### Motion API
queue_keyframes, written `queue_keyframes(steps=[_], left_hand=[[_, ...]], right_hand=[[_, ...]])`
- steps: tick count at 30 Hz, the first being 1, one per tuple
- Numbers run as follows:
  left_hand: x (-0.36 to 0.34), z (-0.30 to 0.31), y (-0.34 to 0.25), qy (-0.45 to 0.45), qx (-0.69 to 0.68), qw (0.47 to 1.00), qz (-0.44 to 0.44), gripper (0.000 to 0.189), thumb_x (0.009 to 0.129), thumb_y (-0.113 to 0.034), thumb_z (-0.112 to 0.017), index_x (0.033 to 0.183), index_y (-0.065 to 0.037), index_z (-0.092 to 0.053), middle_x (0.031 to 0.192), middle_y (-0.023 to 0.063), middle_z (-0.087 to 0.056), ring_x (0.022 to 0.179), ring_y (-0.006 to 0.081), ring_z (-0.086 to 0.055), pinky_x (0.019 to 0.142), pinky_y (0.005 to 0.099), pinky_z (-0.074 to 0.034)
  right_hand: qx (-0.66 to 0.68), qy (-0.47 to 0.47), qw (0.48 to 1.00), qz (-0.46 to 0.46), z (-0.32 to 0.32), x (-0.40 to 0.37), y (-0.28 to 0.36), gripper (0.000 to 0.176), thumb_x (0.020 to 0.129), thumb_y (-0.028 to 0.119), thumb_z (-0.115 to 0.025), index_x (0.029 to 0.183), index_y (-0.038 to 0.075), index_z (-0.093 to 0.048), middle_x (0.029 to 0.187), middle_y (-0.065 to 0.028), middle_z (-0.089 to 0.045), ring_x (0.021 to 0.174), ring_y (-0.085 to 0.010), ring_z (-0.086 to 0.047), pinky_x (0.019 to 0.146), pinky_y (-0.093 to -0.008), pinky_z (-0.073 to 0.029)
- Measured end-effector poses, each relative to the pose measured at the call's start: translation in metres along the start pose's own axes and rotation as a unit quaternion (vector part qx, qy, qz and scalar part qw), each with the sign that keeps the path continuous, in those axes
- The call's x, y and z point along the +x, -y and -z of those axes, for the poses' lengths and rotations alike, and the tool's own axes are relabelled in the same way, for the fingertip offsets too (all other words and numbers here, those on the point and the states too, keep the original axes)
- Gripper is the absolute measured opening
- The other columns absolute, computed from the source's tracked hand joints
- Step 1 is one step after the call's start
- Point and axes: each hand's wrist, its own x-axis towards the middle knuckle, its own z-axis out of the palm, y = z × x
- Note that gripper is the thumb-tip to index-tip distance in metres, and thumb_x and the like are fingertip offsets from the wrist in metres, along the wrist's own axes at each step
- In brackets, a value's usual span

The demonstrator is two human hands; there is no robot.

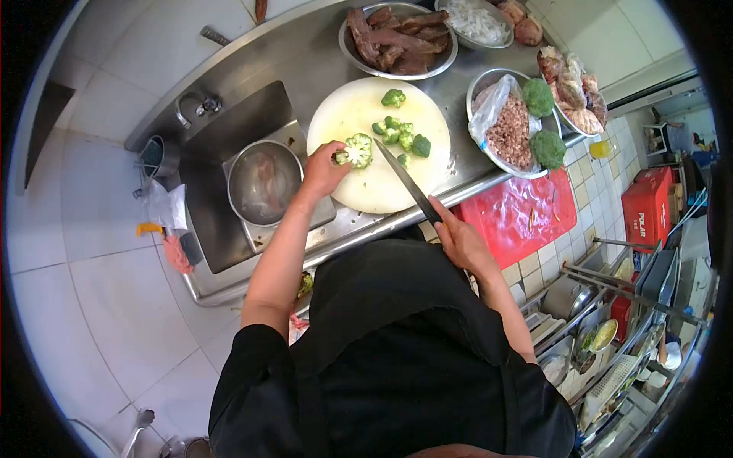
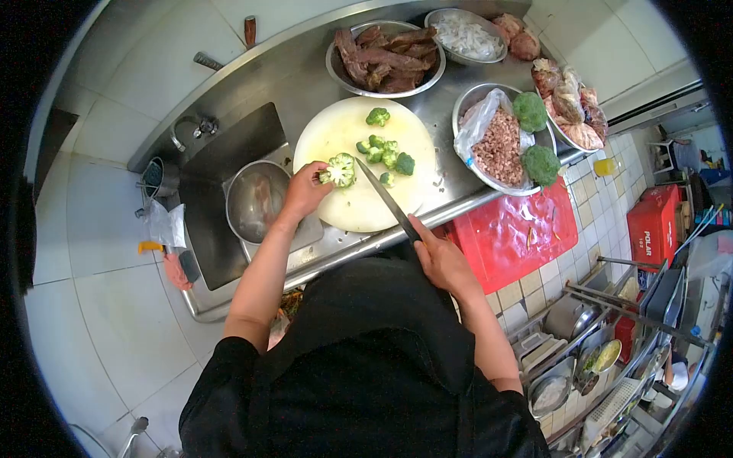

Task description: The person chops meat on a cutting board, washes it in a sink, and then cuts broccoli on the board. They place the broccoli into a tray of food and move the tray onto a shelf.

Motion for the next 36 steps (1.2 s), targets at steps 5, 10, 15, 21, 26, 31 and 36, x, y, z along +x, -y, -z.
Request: queue_keyframes(steps=[5,10,15,21,26,31,36], left_hand=[[-0.005,-0.008,-0.021,0.011,-0.020,0.999,0.024,0.035,0.081,-0.014,-0.082,0.111,-0.003,-0.069,0.106,0.0114,-0.073,0.093,0.0220,-0.070,0.086,0.0348,-0.057],[-0.002,-0.005,-0.024,-0.006,0.013,0.999,-0.030,0.033,0.079,-0.015,-0.082,0.107,-0.003,-0.070,0.105,0.0131,-0.073,0.090,0.0234,-0.070,0.084,0.0355,-0.057],[-0.002,-0.005,-0.025,-0.006,0.011,1.000,-0.009,0.034,0.078,-0.016,-0.083,0.108,-0.003,-0.072,0.103,0.0137,-0.072,0.088,0.0239,-0.069,0.083,0.0358,-0.057],[0.007,-0.006,-0.017,0.009,0.002,1.000,-0.011,0.034,0.079,-0.014,-0.084,0.109,-0.004,-0.074,0.103,0.0133,-0.072,0.088,0.0215,-0.068,0.084,0.0340,-0.057],[0.014,-0.006,-0.011,0.047,-0.049,0.997,0.036,0.031,0.080,-0.007,-0.083,0.110,-0.004,-0.075,0.105,0.0098,-0.073,0.093,0.0170,-0.068,0.086,0.0315,-0.057],[0.011,-0.011,-0.005,0.046,-0.060,0.997,0.009,0.031,0.081,-0.009,-0.085,0.109,-0.004,-0.073,0.109,0.0099,-0.071,0.094,0.0173,-0.067,0.086,0.0313,-0.057],[-0.014,-0.009,-0.019,0.026,-0.025,0.998,0.053,0.033,0.081,-0.013,-0.088,0.107,-0.002,-0.070,0.107,0.0093,-0.068,0.091,0.0165,-0.066,0.083,0.0312,-0.056]], right_hand=[[-0.077,0.006,0.995,0.057,0.000,0.009,0.016,0.058,0.106,0.019,-0.052,0.162,0.020,-0.038,0.091,-0.0293,-0.070,0.086,-0.0470,-0.068,0.081,-0.0565,-0.053],[-0.149,-0.009,0.986,0.071,-0.002,0.007,0.018,0.061,0.106,0.020,-0.053,0.164,0.023,-0.034,0.085,-0.0256,-0.071,0.078,-0.0433,-0.069,0.075,-0.0557,-0.055],[-0.224,-0.011,0.972,0.065,-0.007,0.005,0.019,0.066,0.105,0.020,-0.055,0.166,0.024,-0.029,0.073,-0.0209,-0.068,0.066,-0.0388,-0.069,0.064,-0.0529,-0.056],[-0.236,-0.029,0.967,0.089,-0.017,0.013,0.010,0.068,0.104,0.017,-0.055,0.166,0.021,-0.028,0.063,-0.0214,-0.062,0.058,-0.0390,-0.064,0.055,-0.0530,-0.051],[-0.210,-0.004,0.975,0.080,-0.019,0.024,0.009,0.071,0.103,0.016,-0.055,0.167,0.019,-0.024,0.065,-0.0229,-0.063,0.062,-0.0399,-0.066,0.059,-0.0533,-0.051],[-0.169,0.004,0.982,0.083,-0.042,0.052,-0.026,0.065,0.105,0.019,-0.052,0.166,0.019,-0.028,0.073,-0.0253,-0.067,0.064,-0.0429,-0.067,0.063,-0.0551,-0.053],[-0.132,0.018,0.990,0.049,-0.028,0.035,-0.006,0.063,0.106,0.019,-0.050,0.166,0.020,-0.028,0.081,-0.0283,-0.070,0.072,-0.0467,-0.067,0.072,-0.0585,-0.053]])
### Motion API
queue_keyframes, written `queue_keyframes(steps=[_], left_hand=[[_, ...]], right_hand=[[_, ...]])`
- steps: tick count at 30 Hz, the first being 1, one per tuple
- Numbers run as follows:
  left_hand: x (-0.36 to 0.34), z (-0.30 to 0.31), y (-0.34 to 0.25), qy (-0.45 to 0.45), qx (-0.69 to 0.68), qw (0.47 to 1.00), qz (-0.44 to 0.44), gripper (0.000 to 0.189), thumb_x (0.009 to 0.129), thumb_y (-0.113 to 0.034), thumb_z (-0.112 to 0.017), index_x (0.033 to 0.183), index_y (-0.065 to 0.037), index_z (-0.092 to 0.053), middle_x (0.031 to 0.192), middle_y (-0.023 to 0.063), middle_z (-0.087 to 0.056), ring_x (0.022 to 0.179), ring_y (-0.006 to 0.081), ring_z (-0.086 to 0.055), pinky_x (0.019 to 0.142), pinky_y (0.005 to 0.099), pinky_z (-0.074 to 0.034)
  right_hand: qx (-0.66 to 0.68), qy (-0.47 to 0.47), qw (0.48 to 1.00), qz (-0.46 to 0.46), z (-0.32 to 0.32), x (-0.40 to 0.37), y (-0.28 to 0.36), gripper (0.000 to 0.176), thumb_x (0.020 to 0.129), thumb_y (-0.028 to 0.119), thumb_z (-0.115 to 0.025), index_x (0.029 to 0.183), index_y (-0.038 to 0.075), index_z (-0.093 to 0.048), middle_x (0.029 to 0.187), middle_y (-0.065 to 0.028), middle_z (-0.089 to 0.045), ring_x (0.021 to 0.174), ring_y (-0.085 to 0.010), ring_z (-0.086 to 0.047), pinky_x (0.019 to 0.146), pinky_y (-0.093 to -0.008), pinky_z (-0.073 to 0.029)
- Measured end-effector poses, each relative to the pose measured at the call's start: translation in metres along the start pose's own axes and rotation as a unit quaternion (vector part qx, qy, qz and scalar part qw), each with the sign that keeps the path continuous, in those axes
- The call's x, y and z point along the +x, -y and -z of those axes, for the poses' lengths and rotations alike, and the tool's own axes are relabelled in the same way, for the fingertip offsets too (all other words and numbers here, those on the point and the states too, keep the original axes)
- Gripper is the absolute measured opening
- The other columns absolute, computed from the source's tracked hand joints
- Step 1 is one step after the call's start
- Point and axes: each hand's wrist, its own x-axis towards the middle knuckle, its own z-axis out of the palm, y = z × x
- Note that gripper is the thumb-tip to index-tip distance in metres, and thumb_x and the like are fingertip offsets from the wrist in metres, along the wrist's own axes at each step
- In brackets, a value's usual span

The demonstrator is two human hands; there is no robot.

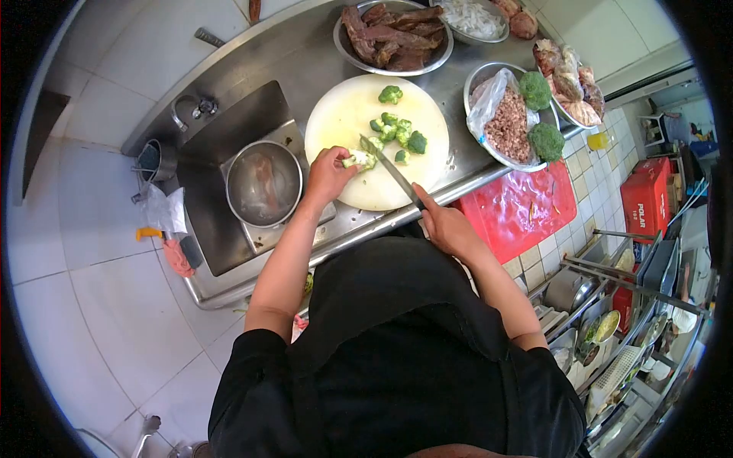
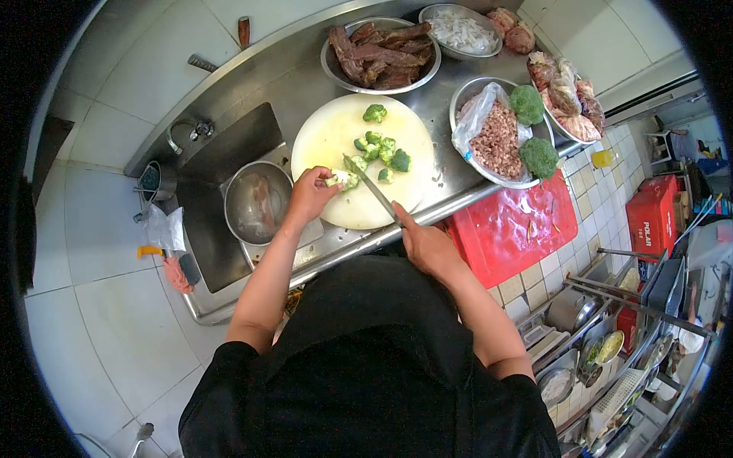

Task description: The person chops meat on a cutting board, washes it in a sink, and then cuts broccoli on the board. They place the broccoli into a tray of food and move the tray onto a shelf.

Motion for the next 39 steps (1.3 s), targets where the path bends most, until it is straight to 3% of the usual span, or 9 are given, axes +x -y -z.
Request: queue_keyframes(steps=[6,11,18,24,26,29,30,34,39], left_hand=[[-0.017,-0.025,0.007,-0.079,-0.061,0.995,0.017,0.036,0.082,-0.022,-0.090,0.104,-0.001,-0.071,0.101,0.0090,-0.066,0.086,0.0150,-0.065,0.080,0.0311,-0.056],[-0.026,-0.033,-0.008,-0.123,-0.051,0.990,0.047,0.033,0.079,-0.022,-0.090,0.098,-0.001,-0.073,0.098,0.0121,-0.068,0.080,0.0206,-0.070,0.076,0.0349,-0.058],[-0.029,-0.037,-0.005,-0.127,-0.045,0.989,0.067,0.038,0.081,-0.025,-0.090,0.104,0.001,-0.075,0.100,0.0111,-0.074,0.085,0.0170,-0.070,0.079,0.0320,-0.058],[-0.034,-0.031,-0.003,-0.130,-0.010,0.991,0.021,0.034,0.085,-0.018,-0.085,0.110,0.002,-0.074,0.104,0.0136,-0.075,0.088,0.0203,-0.072,0.082,0.0333,-0.059],[-0.030,-0.029,0.016,-0.199,0.096,0.965,-0.144,0.032,0.087,-0.013,-0.079,0.115,0.001,-0.074,0.110,0.0153,-0.074,0.094,0.0240,-0.073,0.085,0.0347,-0.059],[-0.027,-0.015,0.015,-0.185,0.073,0.968,-0.154,0.031,0.088,-0.009,-0.074,0.118,0.000,-0.074,0.118,0.0159,-0.072,0.100,0.0267,-0.073,0.088,0.0358,-0.060],[-0.029,-0.013,0.011,-0.152,0.016,0.984,-0.096,0.032,0.088,-0.008,-0.074,0.119,0.000,-0.072,0.120,0.0154,-0.071,0.100,0.0264,-0.074,0.090,0.0356,-0.060],[-0.022,-0.014,0.013,-0.141,-0.037,0.988,-0.055,0.031,0.088,-0.007,-0.074,0.118,0.000,-0.070,0.117,0.0145,-0.070,0.100,0.0261,-0.074,0.091,0.0353,-0.060],[-0.021,-0.013,0.001,-0.154,0.040,0.984,-0.083,0.031,0.085,-0.008,-0.079,0.113,-0.001,-0.069,0.115,0.0147,-0.069,0.097,0.0271,-0.073,0.088,0.0369,-0.058]], right_hand=[[0.021,0.003,1.000,0.005,0.022,-0.024,0.021,0.064,0.107,0.020,-0.049,0.166,0.020,-0.026,0.077,-0.0281,-0.069,0.072,-0.0471,-0.067,0.072,-0.0588,-0.053],[-0.004,0.013,1.000,0.008,0.016,-0.024,0.018,0.066,0.106,0.019,-0.051,0.166,0.020,-0.024,0.073,-0.0281,-0.067,0.069,-0.0466,-0.067,0.068,-0.0587,-0.053],[-0.014,0.019,0.999,0.024,0.006,-0.020,0.006,0.068,0.105,0.018,-0.051,0.167,0.020,-0.024,0.073,-0.0281,-0.067,0.068,-0.0468,-0.067,0.067,-0.0589,-0.052],[-0.022,0.069,0.997,-0.024,-0.008,-0.011,-0.005,0.066,0.105,0.019,-0.049,0.167,0.021,-0.024,0.078,-0.0297,-0.068,0.074,-0.0470,-0.068,0.073,-0.0580,-0.053],[0.023,0.067,0.997,-0.017,0.009,-0.022,0.003,0.065,0.106,0.020,-0.048,0.167,0.021,-0.024,0.082,-0.0311,-0.069,0.079,-0.0474,-0.068,0.079,-0.0582,-0.053],[0.028,0.056,0.997,-0.040,0.028,-0.037,0.019,0.065,0.107,0.020,-0.048,0.167,0.022,-0.023,0.084,-0.0313,-0.069,0.081,-0.0479,-0.068,0.082,-0.0583,-0.052],[0.027,0.057,0.997,-0.040,0.031,-0.038,0.023,0.065,0.107,0.020,-0.048,0.167,0.022,-0.023,0.084,-0.0313,-0.069,0.081,-0.0479,-0.068,0.082,-0.0583,-0.052],[-0.008,0.032,0.999,0.002,0.030,-0.028,0.035,0.065,0.107,0.020,-0.048,0.167,0.022,-0.024,0.079,-0.0278,-0.069,0.076,-0.0461,-0.068,0.075,-0.0580,-0.053],[-0.043,-0.028,0.997,0.054,0.016,-0.012,0.029,0.064,0.107,0.021,-0.049,0.167,0.023,-0.024,0.076,-0.0243,-0.070,0.068,-0.0438,-0.068,0.066,-0.0574,-0.053]])
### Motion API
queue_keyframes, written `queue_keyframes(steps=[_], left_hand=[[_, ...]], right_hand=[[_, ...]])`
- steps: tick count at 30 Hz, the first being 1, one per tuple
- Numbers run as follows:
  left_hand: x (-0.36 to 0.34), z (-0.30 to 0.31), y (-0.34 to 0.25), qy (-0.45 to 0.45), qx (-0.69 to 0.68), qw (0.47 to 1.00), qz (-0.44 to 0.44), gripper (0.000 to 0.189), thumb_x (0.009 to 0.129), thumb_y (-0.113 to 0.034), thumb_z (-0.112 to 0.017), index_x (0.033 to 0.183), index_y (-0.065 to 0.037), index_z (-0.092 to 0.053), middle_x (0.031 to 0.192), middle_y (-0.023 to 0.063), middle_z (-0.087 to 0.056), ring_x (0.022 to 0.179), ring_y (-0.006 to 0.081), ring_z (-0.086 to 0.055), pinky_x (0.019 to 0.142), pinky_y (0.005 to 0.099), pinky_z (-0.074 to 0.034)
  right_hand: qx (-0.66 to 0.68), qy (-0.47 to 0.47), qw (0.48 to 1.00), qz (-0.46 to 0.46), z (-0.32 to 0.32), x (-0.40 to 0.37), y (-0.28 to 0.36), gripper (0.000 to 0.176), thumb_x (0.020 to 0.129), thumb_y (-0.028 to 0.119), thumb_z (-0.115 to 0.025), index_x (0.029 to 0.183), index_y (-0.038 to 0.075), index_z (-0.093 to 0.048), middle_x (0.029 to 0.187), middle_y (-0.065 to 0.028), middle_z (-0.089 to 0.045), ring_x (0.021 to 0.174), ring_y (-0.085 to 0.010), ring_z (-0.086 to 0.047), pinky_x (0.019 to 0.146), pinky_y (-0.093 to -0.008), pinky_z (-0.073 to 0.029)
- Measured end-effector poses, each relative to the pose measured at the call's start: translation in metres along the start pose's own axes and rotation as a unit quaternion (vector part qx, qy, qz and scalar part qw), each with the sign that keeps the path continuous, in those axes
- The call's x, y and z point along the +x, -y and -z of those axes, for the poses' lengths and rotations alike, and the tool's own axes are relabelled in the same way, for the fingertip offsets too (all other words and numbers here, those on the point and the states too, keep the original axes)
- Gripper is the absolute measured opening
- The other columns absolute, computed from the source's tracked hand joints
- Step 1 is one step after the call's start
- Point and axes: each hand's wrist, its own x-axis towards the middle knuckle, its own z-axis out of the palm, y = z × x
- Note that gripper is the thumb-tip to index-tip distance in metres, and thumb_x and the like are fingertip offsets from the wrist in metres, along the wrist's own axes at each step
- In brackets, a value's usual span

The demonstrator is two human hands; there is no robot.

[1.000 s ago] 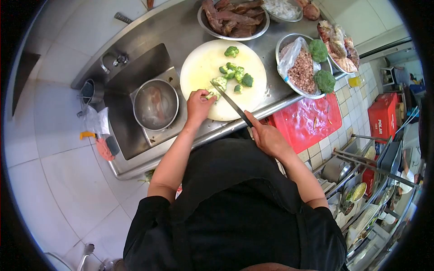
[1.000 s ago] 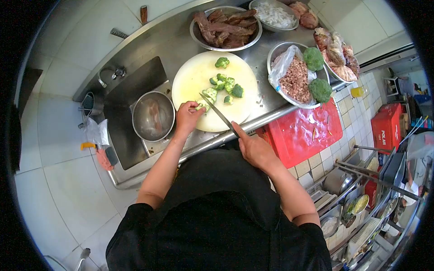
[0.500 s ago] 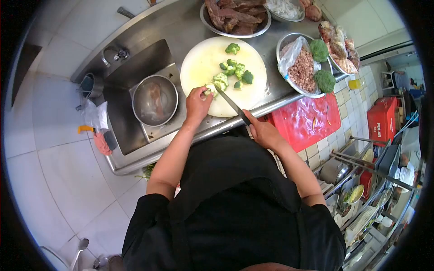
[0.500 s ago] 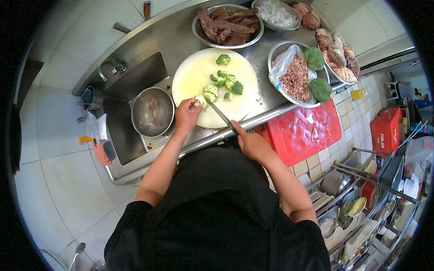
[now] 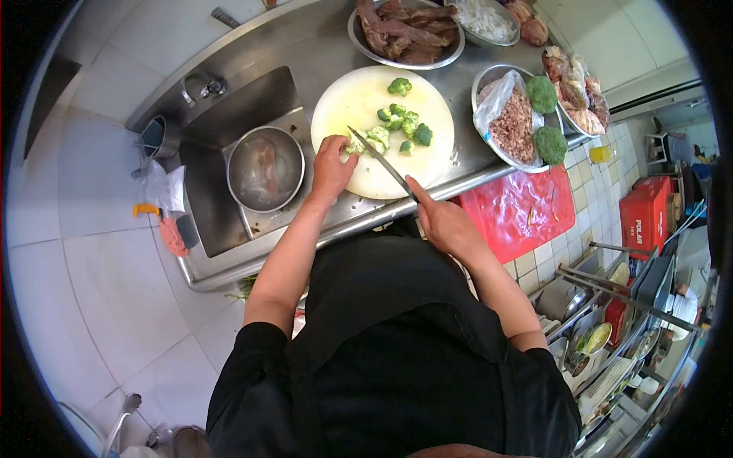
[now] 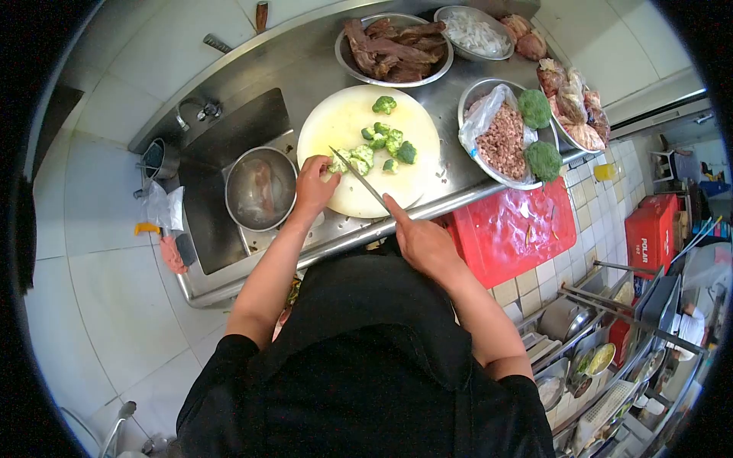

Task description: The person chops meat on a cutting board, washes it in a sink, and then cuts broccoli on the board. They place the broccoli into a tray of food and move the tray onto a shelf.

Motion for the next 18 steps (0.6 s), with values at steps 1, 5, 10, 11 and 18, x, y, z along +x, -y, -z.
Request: queue_keyframes(steps=[1,5,10,11,18], left_hand=[[0.000,-0.001,0.003,-0.002,0.000,1.000,0.001,0.031,0.085,-0.008,-0.079,0.113,-0.001,-0.069,0.115,0.0147,-0.069,0.097,0.0271,-0.073,0.088,0.0369,-0.058],[0.005,-0.001,0.013,-0.012,-0.006,1.000,-0.013,0.028,0.086,-0.007,-0.078,0.112,-0.003,-0.070,0.110,0.0140,-0.071,0.096,0.0284,-0.073,0.088,0.0382,-0.057],[0.011,0.003,0.016,0.015,-0.020,1.000,-0.008,0.025,0.087,-0.007,-0.076,0.112,-0.003,-0.070,0.106,0.0146,-0.073,0.098,0.0289,-0.073,0.089,0.0378,-0.057],[0.012,0.004,0.017,0.023,-0.016,1.000,-0.011,0.025,0.088,-0.006,-0.075,0.112,-0.003,-0.070,0.107,0.0149,-0.073,0.098,0.0292,-0.073,0.089,0.0378,-0.057],[0.012,-0.002,0.022,0.040,-0.036,0.998,-0.015,0.025,0.087,-0.003,-0.073,0.111,-0.001,-0.069,0.107,0.0167,-0.074,0.099,0.0303,-0.073,0.090,0.0389,-0.057]], right_hand=[[-0.009,0.000,1.000,0.003,0.000,0.003,0.001,0.064,0.108,0.021,-0.049,0.167,0.023,-0.024,0.075,-0.0240,-0.070,0.068,-0.0436,-0.068,0.065,-0.0574,-0.054],[-0.041,0.024,0.999,-0.005,-0.001,0.012,0.004,0.067,0.107,0.021,-0.050,0.167,0.023,-0.023,0.075,-0.0227,-0.070,0.068,-0.0413,-0.069,0.065,-0.0558,-0.055],[-0.112,0.042,0.993,-0.017,-0.001,0.010,0.013,0.074,0.103,0.019,-0.054,0.169,0.024,-0.019,0.074,-0.0198,-0.071,0.066,-0.0374,-0.070,0.061,-0.0531,-0.056],[-0.132,0.046,0.990,-0.019,-0.001,0.010,0.014,0.076,0.102,0.019,-0.055,0.169,0.024,-0.018,0.075,-0.0190,-0.071,0.065,-0.0364,-0.070,0.059,-0.0525,-0.056],[-0.118,0.071,0.989,-0.053,-0.032,0.025,-0.004,0.069,0.103,0.017,-0.051,0.167,0.024,-0.025,0.077,-0.0210,-0.071,0.068,-0.0393,-0.070,0.064,-0.0542,-0.056]])
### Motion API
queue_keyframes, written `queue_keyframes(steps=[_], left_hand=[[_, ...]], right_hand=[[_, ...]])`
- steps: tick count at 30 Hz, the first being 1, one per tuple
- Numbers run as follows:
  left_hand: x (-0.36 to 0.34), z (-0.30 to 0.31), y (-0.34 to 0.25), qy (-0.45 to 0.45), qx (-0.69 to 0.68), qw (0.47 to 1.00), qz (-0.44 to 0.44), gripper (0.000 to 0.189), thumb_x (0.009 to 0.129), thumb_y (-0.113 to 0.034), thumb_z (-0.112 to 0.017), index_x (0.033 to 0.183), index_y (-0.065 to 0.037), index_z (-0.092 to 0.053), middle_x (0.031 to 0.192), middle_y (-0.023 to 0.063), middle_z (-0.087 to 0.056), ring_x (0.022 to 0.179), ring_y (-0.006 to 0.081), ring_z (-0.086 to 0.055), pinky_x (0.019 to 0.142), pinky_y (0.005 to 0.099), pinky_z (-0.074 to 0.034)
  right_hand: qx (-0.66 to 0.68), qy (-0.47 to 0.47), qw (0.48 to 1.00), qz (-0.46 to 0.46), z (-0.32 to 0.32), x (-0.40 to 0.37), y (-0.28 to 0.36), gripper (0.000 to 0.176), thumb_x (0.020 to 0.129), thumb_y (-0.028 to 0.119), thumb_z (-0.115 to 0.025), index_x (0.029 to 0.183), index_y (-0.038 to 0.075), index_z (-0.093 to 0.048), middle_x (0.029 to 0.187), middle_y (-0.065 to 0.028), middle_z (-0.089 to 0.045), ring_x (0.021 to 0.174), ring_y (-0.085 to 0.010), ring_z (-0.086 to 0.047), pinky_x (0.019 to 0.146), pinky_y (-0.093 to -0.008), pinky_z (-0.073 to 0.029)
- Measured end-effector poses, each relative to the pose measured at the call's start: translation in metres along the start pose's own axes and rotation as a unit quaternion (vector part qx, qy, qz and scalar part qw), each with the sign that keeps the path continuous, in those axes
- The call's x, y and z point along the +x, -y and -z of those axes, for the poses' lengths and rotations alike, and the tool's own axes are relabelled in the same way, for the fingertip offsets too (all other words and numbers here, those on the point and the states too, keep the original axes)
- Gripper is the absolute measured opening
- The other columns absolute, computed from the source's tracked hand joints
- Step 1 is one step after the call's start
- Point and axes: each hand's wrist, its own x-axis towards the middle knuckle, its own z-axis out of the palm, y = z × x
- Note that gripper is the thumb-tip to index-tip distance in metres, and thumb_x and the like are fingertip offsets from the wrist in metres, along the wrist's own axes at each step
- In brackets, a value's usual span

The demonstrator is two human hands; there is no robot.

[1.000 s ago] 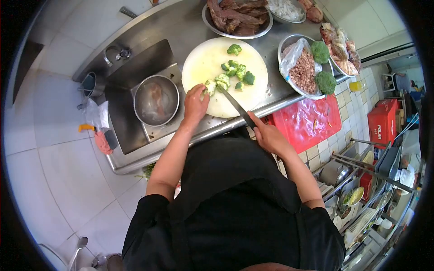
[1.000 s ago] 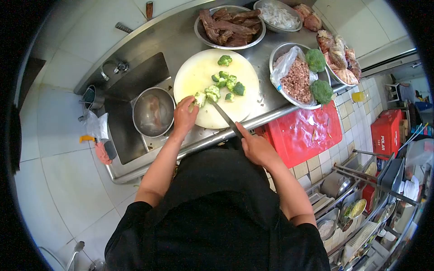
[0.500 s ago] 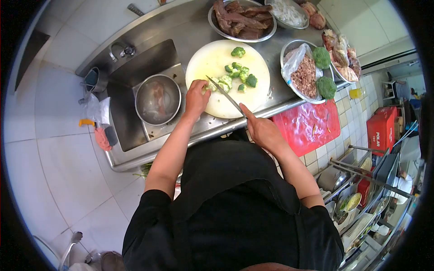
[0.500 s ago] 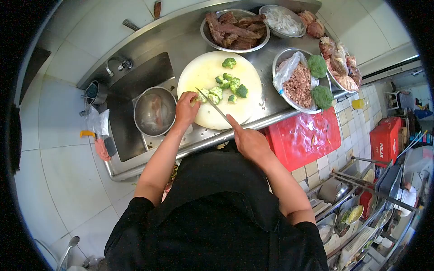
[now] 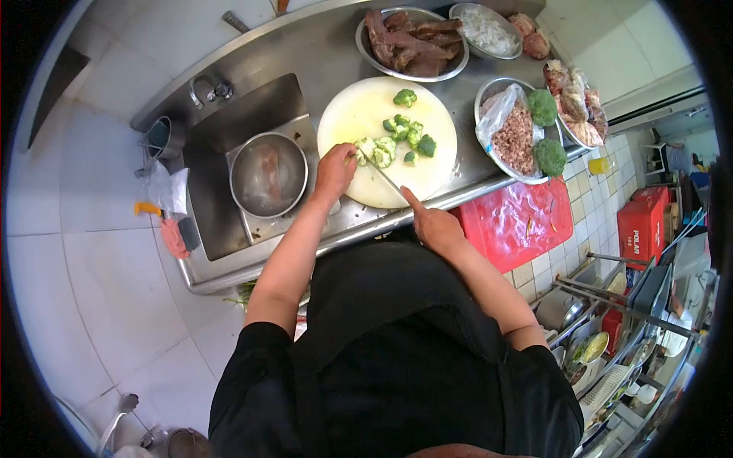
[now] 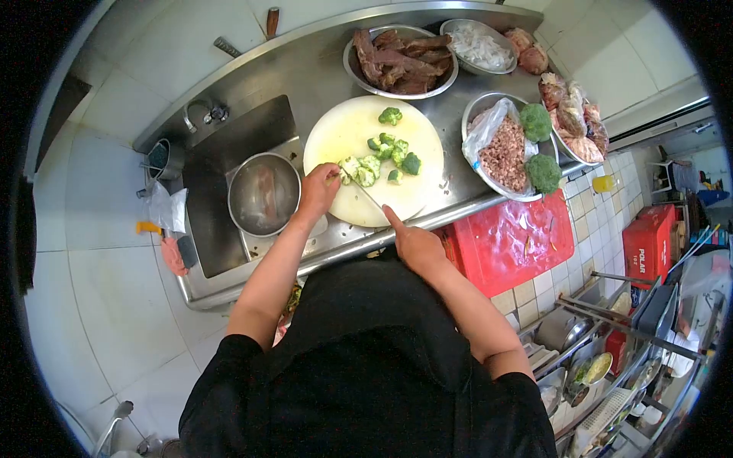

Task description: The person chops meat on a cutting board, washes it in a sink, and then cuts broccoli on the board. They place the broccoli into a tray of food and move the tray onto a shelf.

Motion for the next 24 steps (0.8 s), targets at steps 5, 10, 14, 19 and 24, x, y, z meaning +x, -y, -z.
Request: queue_keyframes(steps=[5,10,14,19,24], left_hand=[[-0.007,0.006,0.000,0.005,-0.002,1.000,0.030,0.033,0.087,-0.003,-0.071,0.120,-0.002,-0.068,0.112,0.0171,-0.073,0.104,0.0307,-0.072,0.095,0.0399,-0.057],[0.002,0.010,0.008,-0.016,-0.007,0.999,0.039,0.056,0.082,-0.013,-0.079,0.135,-0.006,-0.063,0.131,0.0166,-0.066,0.116,0.0316,-0.068,0.102,0.0411,-0.055],[0.033,0.046,-0.054,-0.021,-0.034,0.999,-0.006,0.058,0.084,-0.015,-0.079,0.137,-0.006,-0.059,0.131,0.0186,-0.065,0.114,0.0335,-0.068,0.100,0.0431,-0.055],[0.100,0.146,-0.170,-0.197,0.005,0.961,-0.195,0.051,0.084,-0.017,-0.081,0.131,-0.004,-0.064,0.124,0.0165,-0.069,0.114,0.0311,-0.068,0.102,0.0428,-0.054],[0.150,0.350,-0.285,-0.538,0.265,0.695,-0.397,0.059,0.083,-0.017,-0.084,0.136,-0.007,-0.062,0.138,0.0172,-0.063,0.135,0.0378,-0.055,0.111,0.0457,-0.046]], right_hand=[[0.162,-0.020,0.987,0.009,0.022,-0.028,-0.010,0.060,0.106,0.021,-0.048,0.163,0.024,-0.033,0.080,-0.0302,-0.068,0.075,-0.0500,-0.067,0.072,-0.0609,-0.051],[0.260,-0.138,0.954,-0.049,0.030,-0.059,-0.032,0.062,0.105,0.025,-0.051,0.164,0.023,-0.032,0.091,-0.0340,-0.069,0.085,-0.0539,-0.068,0.076,-0.0618,-0.051],[0.287,-0.139,0.937,-0.140,0.024,-0.066,-0.053,0.062,0.107,0.027,-0.048,0.166,0.022,-0.030,0.093,-0.0334,-0.071,0.088,-0.0514,-0.071,0.077,-0.0573,-0.054],[0.319,-0.149,0.923,-0.155,0.046,-0.085,-0.043,0.063,0.105,0.021,-0.050,0.165,0.018,-0.033,0.100,-0.0329,-0.071,0.094,-0.0520,-0.069,0.078,-0.0570,-0.053],[0.302,-0.202,0.924,-0.120,0.010,-0.089,-0.063,0.060,0.108,0.026,-0.047,0.166,0.020,-0.030,0.112,-0.0320,-0.071,0.096,-0.0502,-0.072,0.082,-0.0554,-0.055]])
